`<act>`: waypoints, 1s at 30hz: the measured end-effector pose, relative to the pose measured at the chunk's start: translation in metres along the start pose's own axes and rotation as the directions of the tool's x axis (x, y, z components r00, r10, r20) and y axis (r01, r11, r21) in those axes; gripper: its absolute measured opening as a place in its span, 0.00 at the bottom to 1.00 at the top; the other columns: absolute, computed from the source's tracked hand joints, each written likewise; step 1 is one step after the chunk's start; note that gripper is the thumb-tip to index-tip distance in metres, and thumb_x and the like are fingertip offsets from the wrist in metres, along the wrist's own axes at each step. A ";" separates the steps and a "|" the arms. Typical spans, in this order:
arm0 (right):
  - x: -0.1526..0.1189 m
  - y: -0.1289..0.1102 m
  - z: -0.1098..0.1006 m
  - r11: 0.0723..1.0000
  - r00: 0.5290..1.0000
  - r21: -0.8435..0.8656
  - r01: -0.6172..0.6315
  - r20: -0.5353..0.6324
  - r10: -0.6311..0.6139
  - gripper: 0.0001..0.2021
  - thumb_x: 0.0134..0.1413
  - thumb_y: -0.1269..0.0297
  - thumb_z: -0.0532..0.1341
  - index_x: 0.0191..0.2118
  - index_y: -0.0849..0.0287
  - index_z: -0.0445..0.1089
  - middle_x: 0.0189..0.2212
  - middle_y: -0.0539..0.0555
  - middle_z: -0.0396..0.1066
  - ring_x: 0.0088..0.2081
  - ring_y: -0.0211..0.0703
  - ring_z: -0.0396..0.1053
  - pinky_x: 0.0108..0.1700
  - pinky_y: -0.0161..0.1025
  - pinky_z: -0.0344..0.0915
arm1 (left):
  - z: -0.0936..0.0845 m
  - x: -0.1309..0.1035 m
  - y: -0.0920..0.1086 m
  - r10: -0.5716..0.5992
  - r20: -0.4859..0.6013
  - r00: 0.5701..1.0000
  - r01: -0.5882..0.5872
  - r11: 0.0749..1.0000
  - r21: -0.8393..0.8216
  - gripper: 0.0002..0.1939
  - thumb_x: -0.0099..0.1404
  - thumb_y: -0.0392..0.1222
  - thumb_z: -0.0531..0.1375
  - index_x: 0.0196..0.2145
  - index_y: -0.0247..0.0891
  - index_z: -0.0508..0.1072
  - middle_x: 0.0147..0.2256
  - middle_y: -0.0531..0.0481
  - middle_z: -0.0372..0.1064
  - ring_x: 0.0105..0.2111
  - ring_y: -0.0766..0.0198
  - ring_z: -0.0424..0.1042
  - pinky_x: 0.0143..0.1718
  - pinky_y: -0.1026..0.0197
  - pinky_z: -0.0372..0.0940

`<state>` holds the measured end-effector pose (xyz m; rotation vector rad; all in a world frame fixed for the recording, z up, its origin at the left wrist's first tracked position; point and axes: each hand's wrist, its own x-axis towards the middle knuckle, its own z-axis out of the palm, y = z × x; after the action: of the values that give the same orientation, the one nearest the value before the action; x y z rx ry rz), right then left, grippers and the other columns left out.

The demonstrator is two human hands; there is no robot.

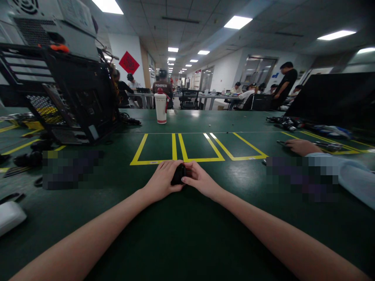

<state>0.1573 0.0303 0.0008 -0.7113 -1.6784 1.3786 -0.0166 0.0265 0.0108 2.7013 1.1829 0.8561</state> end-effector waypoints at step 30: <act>0.002 -0.006 0.009 0.998 0.984 -0.045 -0.049 -0.174 0.041 0.10 0.48 0.62 0.59 0.38 0.57 0.61 0.39 0.52 0.64 0.44 0.40 0.63 0.48 0.43 0.60 | -0.001 -0.001 0.000 0.000 0.005 1.000 0.000 0.999 0.039 0.30 0.53 0.44 0.60 0.51 0.39 0.52 0.47 0.45 0.59 0.48 0.55 0.58 0.52 0.50 0.52</act>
<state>0.1485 0.0259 0.0067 -0.8765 -1.5716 1.2717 -0.0174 0.0261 0.0108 2.7322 1.2115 0.8339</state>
